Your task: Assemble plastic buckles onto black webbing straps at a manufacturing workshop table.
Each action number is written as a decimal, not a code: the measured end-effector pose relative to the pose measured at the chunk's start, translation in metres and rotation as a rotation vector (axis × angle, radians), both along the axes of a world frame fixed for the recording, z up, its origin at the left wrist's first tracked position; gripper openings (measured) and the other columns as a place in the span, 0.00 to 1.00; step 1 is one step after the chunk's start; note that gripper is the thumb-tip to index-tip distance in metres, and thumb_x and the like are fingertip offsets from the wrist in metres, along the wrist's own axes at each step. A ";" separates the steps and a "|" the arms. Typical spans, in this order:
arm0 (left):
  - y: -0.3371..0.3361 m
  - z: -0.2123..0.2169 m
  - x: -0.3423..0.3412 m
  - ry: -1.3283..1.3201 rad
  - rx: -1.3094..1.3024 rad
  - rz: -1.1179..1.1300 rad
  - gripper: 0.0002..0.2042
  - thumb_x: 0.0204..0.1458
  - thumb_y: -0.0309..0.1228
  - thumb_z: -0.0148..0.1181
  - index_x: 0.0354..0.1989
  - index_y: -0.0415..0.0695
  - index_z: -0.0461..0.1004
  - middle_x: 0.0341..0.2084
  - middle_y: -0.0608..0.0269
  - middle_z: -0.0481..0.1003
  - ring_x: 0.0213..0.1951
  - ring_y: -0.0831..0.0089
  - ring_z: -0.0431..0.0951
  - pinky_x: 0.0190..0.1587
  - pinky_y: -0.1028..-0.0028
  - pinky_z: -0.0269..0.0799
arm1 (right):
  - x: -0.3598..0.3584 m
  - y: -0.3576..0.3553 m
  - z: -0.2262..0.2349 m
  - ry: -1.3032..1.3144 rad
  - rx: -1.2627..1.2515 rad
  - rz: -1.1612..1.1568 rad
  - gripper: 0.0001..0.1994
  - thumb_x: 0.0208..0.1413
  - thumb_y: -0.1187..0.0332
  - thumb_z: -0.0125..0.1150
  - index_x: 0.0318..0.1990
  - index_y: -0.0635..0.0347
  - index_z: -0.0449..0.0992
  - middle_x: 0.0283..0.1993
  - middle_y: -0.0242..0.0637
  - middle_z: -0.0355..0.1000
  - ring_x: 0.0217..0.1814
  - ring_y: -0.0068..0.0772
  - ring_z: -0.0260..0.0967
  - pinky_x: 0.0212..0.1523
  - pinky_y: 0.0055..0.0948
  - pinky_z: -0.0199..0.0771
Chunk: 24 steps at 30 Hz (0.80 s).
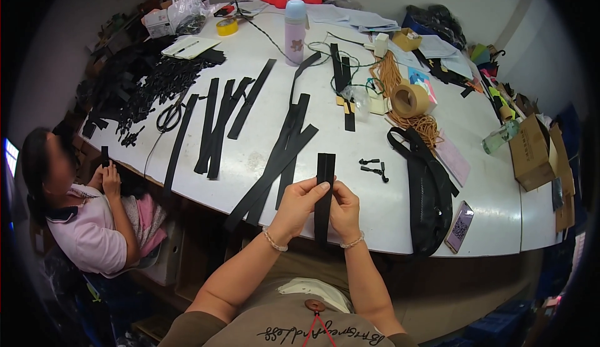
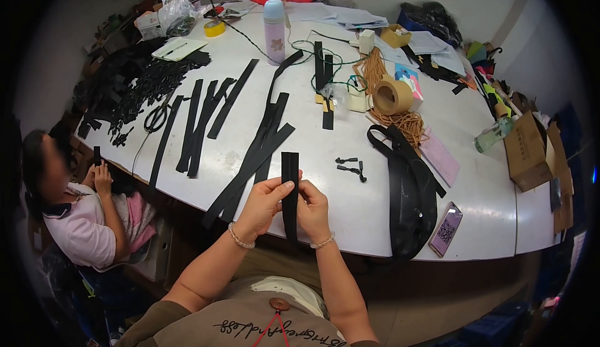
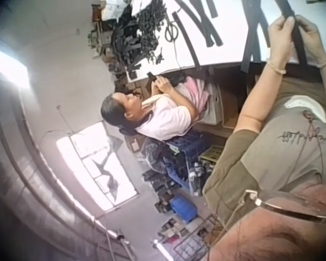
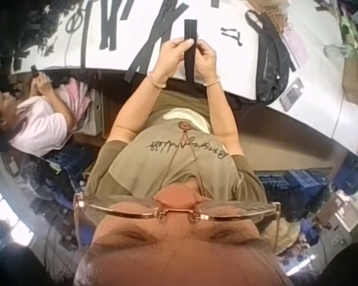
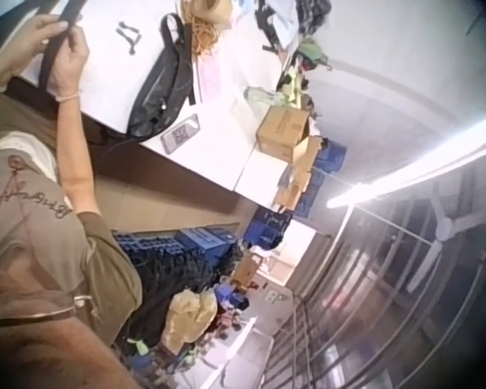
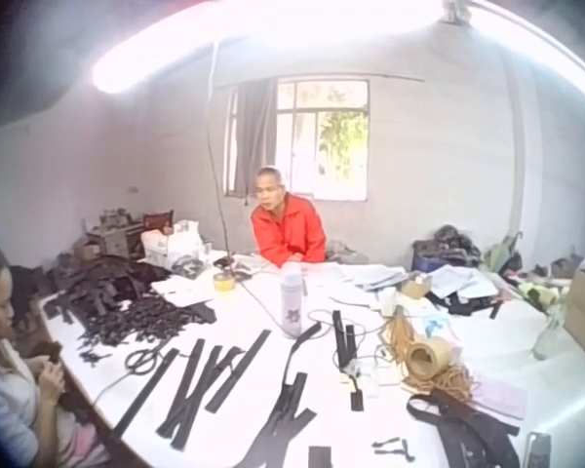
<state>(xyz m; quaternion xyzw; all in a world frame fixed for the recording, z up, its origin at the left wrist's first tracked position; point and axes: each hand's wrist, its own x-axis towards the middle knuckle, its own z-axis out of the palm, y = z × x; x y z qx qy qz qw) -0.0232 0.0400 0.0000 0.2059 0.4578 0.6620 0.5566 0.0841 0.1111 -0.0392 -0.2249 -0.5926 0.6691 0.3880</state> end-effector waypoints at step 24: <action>0.046 0.043 -0.352 1.168 -0.138 0.628 0.20 0.50 0.35 0.62 0.47 0.32 0.72 0.36 0.56 0.78 0.34 0.76 0.76 0.38 0.78 0.72 | 0.033 -0.019 -0.024 -0.204 -0.001 -0.182 0.06 0.56 0.78 0.52 0.39 0.68 0.75 0.33 0.36 0.73 0.28 0.18 0.68 0.29 0.18 0.71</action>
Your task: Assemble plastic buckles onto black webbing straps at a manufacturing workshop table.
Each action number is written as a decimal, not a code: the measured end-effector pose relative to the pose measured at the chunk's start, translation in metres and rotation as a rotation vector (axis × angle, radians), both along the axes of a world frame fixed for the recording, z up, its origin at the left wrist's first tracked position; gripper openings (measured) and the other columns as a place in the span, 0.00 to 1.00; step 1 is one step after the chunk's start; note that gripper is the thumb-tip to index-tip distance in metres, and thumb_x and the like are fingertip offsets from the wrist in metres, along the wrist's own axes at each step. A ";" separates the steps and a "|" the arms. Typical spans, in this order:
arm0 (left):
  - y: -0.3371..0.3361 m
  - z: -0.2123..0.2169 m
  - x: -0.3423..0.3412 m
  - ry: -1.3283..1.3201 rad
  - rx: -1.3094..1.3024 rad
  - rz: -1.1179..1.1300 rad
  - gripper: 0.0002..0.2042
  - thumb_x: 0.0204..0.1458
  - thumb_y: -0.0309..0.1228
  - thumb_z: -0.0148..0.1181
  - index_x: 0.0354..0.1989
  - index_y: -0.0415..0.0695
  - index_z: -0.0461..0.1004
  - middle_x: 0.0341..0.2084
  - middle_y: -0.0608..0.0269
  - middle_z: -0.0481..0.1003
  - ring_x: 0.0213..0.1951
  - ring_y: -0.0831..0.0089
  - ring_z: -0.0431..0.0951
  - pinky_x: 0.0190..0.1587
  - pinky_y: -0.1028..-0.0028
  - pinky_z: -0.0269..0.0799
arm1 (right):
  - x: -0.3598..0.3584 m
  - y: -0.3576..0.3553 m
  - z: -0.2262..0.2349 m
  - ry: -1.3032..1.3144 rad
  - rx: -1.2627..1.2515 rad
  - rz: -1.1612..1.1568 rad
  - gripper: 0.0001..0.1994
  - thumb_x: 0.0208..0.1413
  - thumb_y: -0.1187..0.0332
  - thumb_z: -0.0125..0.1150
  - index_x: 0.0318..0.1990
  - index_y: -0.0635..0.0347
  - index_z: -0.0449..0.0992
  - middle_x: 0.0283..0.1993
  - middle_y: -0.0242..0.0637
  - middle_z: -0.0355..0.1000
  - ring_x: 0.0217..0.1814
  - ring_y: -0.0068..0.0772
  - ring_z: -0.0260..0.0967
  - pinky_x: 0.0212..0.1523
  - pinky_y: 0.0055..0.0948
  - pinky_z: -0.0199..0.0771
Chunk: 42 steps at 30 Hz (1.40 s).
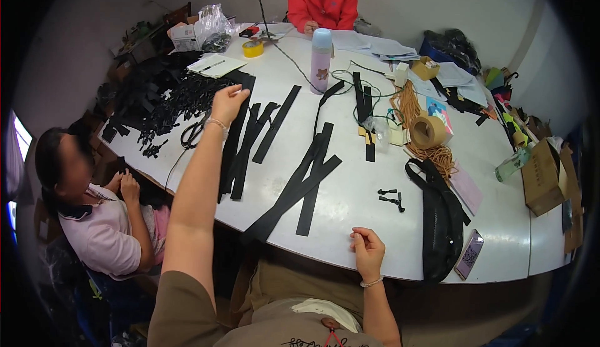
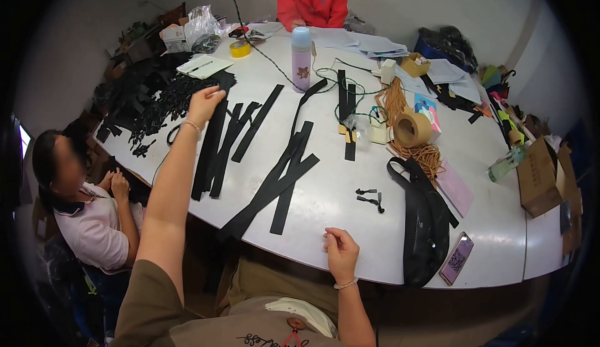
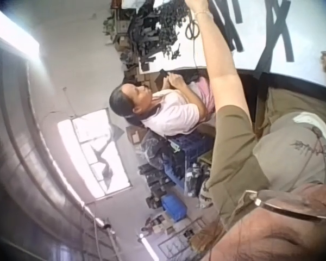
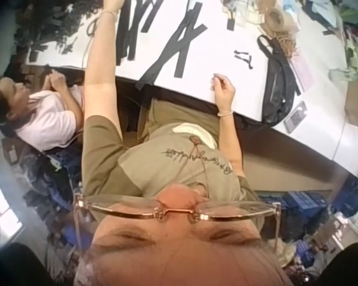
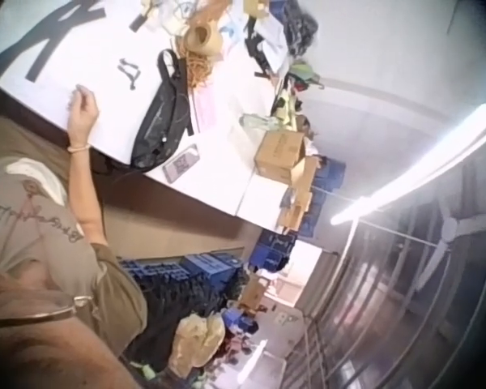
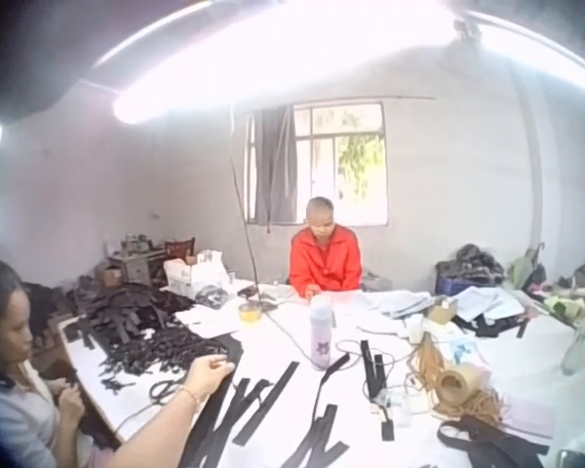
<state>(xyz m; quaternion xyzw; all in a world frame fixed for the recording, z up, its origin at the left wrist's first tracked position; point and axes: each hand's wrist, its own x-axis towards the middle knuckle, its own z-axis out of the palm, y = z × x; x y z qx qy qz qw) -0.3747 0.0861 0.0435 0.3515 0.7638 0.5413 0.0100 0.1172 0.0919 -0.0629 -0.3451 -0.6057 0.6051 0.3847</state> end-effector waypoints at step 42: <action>-0.020 -0.094 0.185 0.268 -0.392 0.018 0.26 0.45 0.36 0.64 0.52 0.37 0.68 0.42 0.49 0.69 0.47 0.55 0.70 0.49 0.66 0.67 | 0.007 0.003 0.000 -0.055 0.053 -0.014 0.06 0.56 0.78 0.53 0.38 0.68 0.75 0.32 0.34 0.72 0.29 0.17 0.68 0.29 0.17 0.71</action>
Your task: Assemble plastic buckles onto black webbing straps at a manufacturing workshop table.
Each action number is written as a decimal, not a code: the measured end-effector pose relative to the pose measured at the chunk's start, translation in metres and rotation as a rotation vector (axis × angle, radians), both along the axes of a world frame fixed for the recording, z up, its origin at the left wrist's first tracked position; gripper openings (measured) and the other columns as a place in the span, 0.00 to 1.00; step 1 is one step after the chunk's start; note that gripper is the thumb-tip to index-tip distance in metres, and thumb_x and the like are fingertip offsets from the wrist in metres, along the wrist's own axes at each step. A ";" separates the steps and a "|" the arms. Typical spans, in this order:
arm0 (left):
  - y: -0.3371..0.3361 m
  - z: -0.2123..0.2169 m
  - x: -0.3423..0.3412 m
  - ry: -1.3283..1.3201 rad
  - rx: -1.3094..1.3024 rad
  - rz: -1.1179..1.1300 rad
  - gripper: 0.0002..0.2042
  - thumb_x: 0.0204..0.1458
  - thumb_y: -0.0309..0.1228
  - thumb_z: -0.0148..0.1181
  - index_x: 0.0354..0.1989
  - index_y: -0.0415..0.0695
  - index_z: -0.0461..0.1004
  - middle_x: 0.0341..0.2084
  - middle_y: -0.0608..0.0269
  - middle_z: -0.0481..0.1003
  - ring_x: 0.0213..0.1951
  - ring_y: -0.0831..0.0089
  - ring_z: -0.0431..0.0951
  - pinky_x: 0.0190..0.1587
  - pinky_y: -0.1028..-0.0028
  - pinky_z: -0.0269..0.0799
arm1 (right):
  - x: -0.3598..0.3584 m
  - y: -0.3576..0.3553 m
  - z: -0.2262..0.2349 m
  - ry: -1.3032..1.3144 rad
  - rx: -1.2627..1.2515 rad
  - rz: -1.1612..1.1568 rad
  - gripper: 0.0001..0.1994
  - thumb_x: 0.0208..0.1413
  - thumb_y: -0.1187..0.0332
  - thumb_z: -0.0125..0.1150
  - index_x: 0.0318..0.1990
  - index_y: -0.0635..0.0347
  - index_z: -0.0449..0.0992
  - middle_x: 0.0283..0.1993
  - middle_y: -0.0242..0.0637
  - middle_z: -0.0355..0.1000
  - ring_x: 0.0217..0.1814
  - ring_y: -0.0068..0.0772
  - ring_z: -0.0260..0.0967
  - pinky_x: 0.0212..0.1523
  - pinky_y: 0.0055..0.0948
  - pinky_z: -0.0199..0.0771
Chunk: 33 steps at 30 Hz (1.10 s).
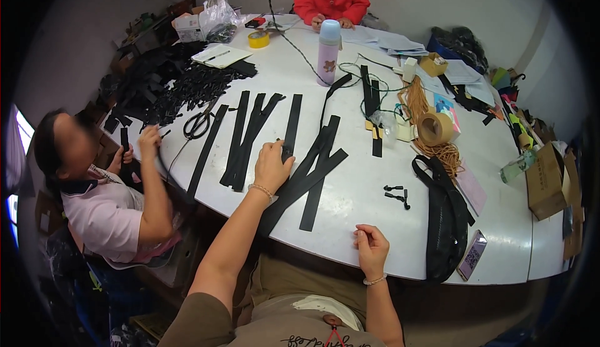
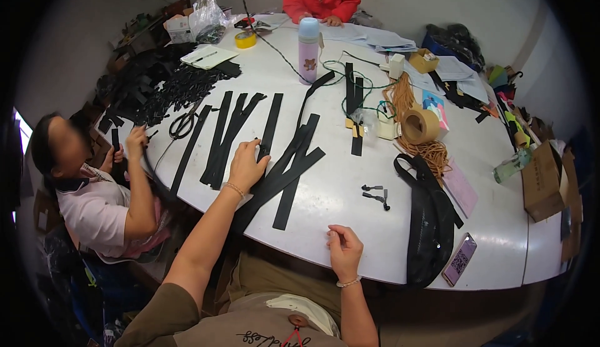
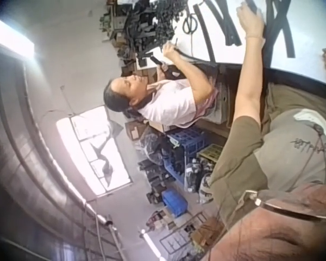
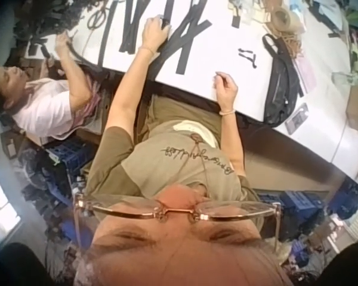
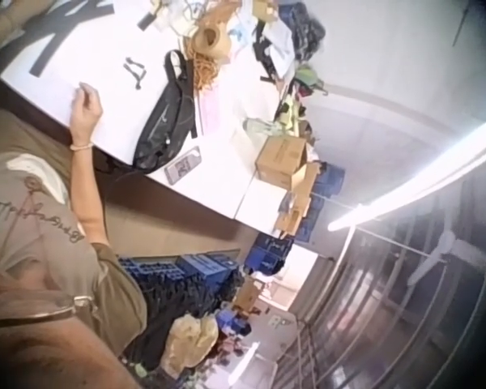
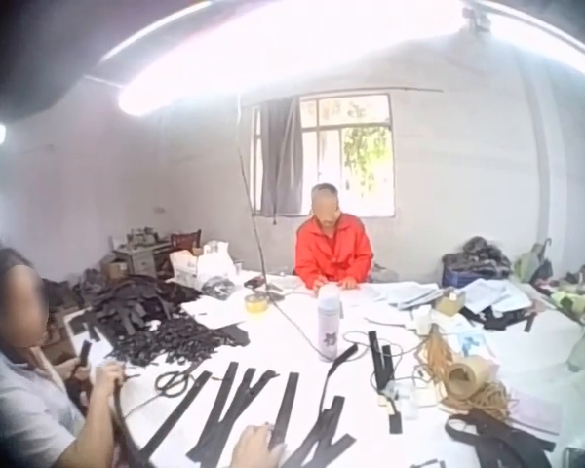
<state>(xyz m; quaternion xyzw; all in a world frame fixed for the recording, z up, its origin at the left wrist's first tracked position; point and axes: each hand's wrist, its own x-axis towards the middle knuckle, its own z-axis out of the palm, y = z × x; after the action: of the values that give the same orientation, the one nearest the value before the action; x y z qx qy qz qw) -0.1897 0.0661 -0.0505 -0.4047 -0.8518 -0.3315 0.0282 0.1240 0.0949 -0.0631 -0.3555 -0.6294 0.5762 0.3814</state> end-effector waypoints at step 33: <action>0.008 -0.002 0.001 -0.049 -0.135 0.167 0.11 0.40 0.30 0.64 0.27 0.33 0.77 0.26 0.41 0.75 0.32 0.50 0.77 0.38 0.62 0.74 | 0.001 0.001 -0.001 0.032 -0.009 0.010 0.06 0.56 0.77 0.53 0.39 0.67 0.75 0.32 0.34 0.73 0.28 0.16 0.67 0.29 0.17 0.70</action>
<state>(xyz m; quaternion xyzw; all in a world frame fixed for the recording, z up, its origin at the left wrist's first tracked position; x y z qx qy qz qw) -0.1883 0.0743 -0.0524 -0.3253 -0.9032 -0.2798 0.0075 0.1249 0.0959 -0.0643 -0.3448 -0.6226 0.5864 0.3868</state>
